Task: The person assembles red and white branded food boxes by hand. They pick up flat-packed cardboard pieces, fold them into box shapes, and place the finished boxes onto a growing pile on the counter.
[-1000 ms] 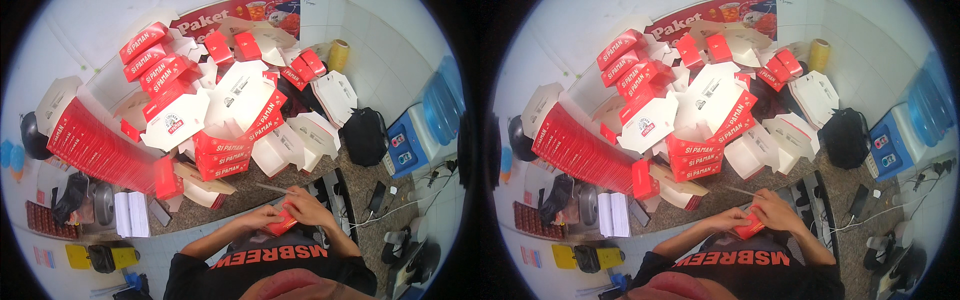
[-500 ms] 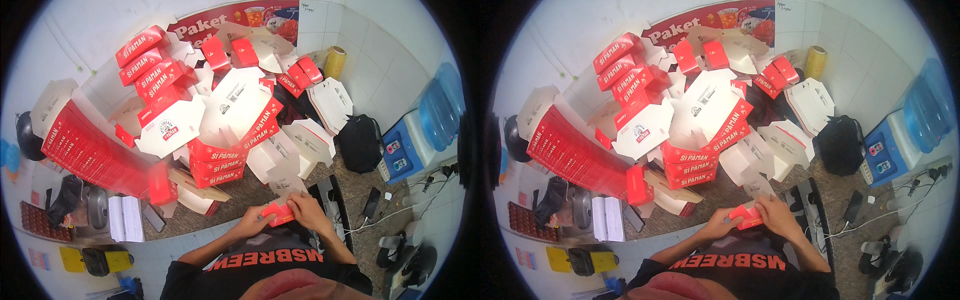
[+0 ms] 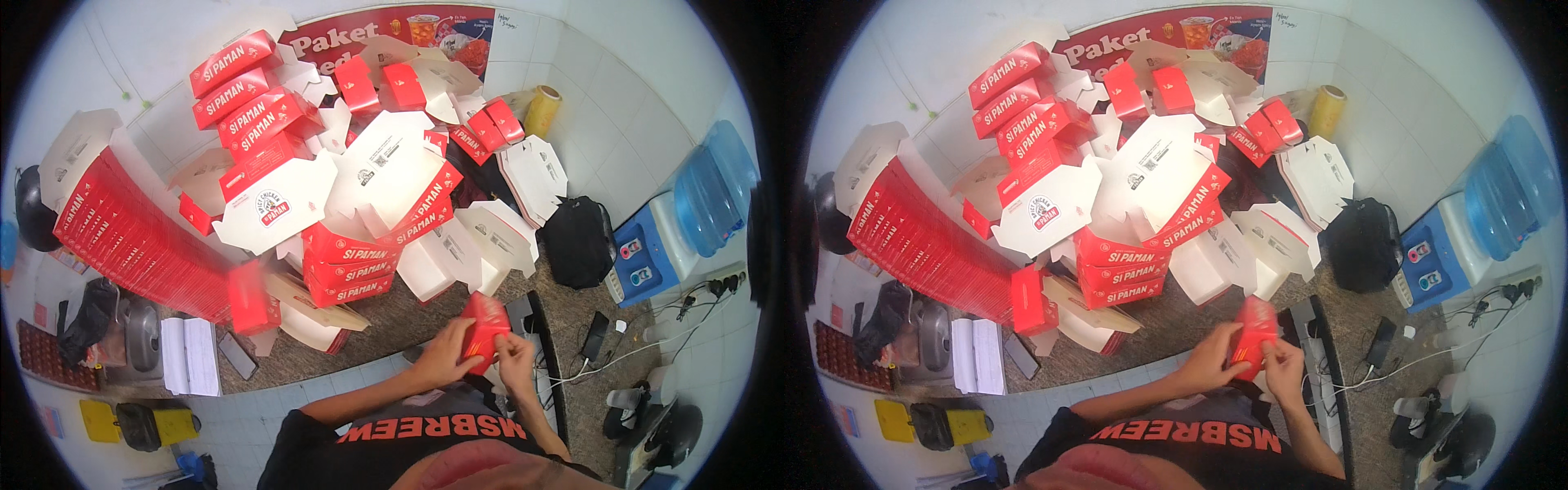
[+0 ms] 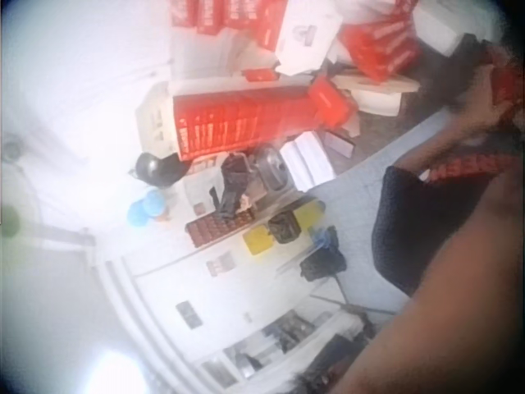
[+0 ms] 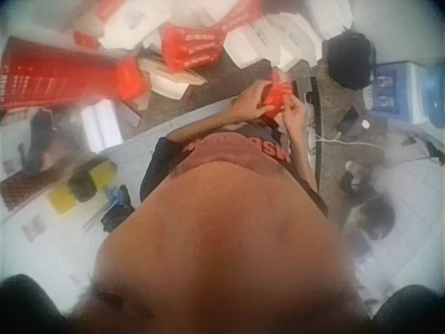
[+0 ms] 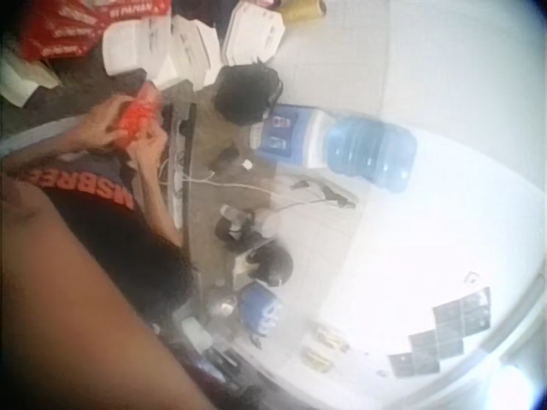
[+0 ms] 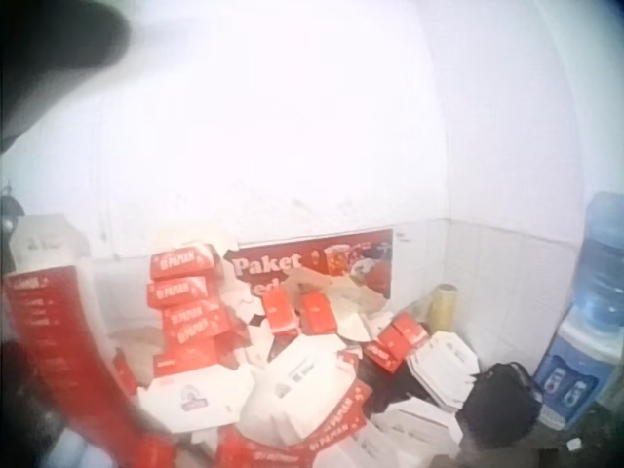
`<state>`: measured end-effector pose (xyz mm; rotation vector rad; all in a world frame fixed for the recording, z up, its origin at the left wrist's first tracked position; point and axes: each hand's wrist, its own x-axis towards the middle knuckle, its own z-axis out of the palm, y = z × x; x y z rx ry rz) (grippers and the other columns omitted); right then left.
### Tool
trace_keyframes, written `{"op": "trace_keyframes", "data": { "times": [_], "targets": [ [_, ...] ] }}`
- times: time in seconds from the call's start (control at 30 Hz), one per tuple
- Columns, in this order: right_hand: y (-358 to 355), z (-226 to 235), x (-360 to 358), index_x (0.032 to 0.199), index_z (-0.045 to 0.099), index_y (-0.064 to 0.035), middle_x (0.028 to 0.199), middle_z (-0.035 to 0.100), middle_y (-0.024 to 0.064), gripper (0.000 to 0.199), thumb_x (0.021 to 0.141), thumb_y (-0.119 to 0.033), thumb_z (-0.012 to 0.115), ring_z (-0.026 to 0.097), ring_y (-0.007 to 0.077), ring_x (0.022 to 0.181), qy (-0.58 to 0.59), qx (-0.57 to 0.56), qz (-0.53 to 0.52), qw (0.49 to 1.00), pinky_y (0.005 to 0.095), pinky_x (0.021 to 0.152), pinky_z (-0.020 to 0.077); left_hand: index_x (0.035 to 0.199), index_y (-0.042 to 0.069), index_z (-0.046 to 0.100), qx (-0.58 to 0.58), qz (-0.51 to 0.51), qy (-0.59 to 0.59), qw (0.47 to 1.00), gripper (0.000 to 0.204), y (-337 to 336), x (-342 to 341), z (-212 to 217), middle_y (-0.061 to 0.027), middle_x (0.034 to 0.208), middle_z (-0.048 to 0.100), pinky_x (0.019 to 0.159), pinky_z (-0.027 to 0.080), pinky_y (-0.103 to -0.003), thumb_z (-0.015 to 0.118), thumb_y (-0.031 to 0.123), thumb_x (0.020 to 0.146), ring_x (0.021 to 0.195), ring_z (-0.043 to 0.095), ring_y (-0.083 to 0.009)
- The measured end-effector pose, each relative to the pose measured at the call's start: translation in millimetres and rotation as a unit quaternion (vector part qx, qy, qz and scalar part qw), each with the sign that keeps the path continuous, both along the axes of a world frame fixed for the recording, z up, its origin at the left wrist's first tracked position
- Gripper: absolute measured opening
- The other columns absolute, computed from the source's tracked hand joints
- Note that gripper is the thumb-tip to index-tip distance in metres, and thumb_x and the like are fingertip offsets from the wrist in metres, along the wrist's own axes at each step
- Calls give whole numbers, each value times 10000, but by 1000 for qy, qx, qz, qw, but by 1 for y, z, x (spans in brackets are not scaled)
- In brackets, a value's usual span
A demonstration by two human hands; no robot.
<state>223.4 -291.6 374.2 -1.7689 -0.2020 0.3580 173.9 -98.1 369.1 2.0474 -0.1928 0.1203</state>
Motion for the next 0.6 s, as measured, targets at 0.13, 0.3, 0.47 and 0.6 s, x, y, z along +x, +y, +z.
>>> {"op": "trace_keyframes", "data": {
  "times": [0.13,0.3,0.47,0.6],
  "targets": [
    [19,9,4,1220,675,17,1008,742,45,322,1103,-234,510,684,100,807,32,147,-36,988,281,736,554,1565,-33,258,-90,37,-27,995,745,-11,14,-8,-351,1467,469,1041,474,-493,652,179,969,1285,553,-488],
    [41,39,32,1077,592,-11,961,716,75,75,1052,-81,581,673,94,824,-54,181,-4,982,281,755,564,1553,-44,282,-100,72,-53,991,701,5,25,5,-352,1447,491,1022,491,-495,624,158,975,1262,566,-491],
    [29,44,48,854,569,-34,872,694,60,172,963,-23,701,663,94,786,-130,81,-15,988,254,736,545,1523,-100,281,-76,60,-54,994,660,16,24,25,-363,1430,493,1049,472,-497,583,170,1001,1267,554,-503],
    [54,42,46,876,601,-31,909,700,44,138,933,-10,725,667,94,842,-55,193,9,980,247,781,524,1537,-82,264,-103,106,-98,984,697,16,31,30,-366,1445,474,1067,459,-494,619,118,971,1272,548,-512]
  ]
}}
